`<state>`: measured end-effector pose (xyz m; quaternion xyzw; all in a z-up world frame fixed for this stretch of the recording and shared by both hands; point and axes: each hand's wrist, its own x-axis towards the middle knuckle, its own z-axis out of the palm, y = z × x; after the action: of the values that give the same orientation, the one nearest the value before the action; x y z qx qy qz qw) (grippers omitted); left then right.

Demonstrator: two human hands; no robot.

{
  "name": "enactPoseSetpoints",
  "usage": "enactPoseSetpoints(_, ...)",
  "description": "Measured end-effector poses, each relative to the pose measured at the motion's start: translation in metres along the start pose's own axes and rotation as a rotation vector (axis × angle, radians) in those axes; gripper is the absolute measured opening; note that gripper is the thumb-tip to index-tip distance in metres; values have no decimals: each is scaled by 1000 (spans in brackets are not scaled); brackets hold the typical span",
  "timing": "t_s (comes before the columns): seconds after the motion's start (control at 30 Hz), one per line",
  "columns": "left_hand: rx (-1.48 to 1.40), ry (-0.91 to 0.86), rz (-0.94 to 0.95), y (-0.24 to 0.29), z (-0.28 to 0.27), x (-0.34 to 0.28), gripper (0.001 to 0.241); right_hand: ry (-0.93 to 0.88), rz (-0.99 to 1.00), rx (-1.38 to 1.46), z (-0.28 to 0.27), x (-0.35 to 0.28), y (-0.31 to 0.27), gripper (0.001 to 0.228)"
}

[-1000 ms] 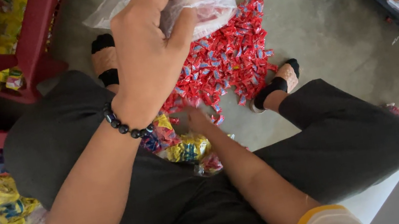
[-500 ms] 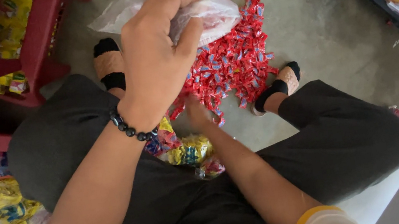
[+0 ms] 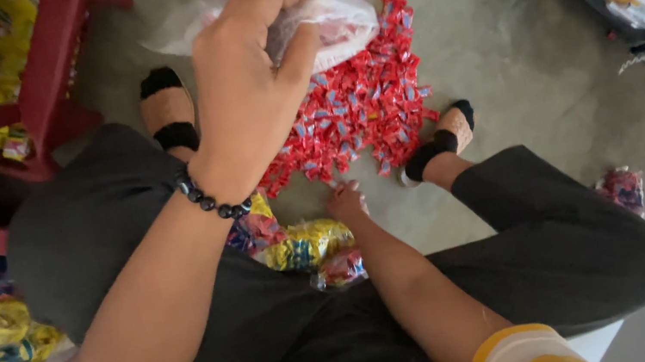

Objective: The person picks up individual pieces of candy from a pile on the floor and places them into a small clear plastic bag.

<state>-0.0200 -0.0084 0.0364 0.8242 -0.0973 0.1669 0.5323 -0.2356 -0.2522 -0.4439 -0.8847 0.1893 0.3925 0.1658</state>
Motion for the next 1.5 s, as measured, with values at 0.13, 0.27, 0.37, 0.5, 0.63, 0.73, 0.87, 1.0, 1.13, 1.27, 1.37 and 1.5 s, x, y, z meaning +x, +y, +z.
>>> enactPoseSetpoints(0.13,-119,-22,-140,-11,9,6,15,5,156,133,6,17,9,59)
enactPoseSetpoints(0.27,-245,-69,-246,-39,26,9,21,16,10,88,20,59,23,39)
enactPoseSetpoints(0.37,-224,-50,-268,-56,35,9,19,64,-386,346,-14,88,-2,40)
enactPoseSetpoints(0.5,-66,28,-355,-66,40,9,19,37,-459,1096,-181,10,-101,36)
enactPoseSetpoints(0.63,-14,47,-354,-79,44,3,20,248,-912,1316,-353,-143,-183,32)
enactPoseSetpoints(0.73,-125,-38,-426,-91,52,-2,18,292,-1189,1196,-391,-198,-205,31)
enactPoseSetpoints(0.87,-403,-116,-610,-85,56,-8,21,503,-1098,319,-404,-233,-219,35)
enactPoseSetpoints(1.0,-185,-84,-419,-92,68,-16,16,518,-1051,-16,-413,-247,-219,37)
enactPoseSetpoints(1.13,-56,-68,-379,-75,63,-17,13,438,-943,-98,-421,-260,-219,41)
enactPoseSetpoints(1.27,61,-92,-343,-54,54,-15,15,580,-1129,18,-421,-259,-212,45)
enactPoseSetpoints(1.37,-237,-89,-430,-88,71,-21,13,544,-1018,58,-420,-255,-209,47)
enactPoseSetpoints(1.5,-903,-170,-823,-89,61,-14,11,497,-1010,148,-408,-230,-201,46)
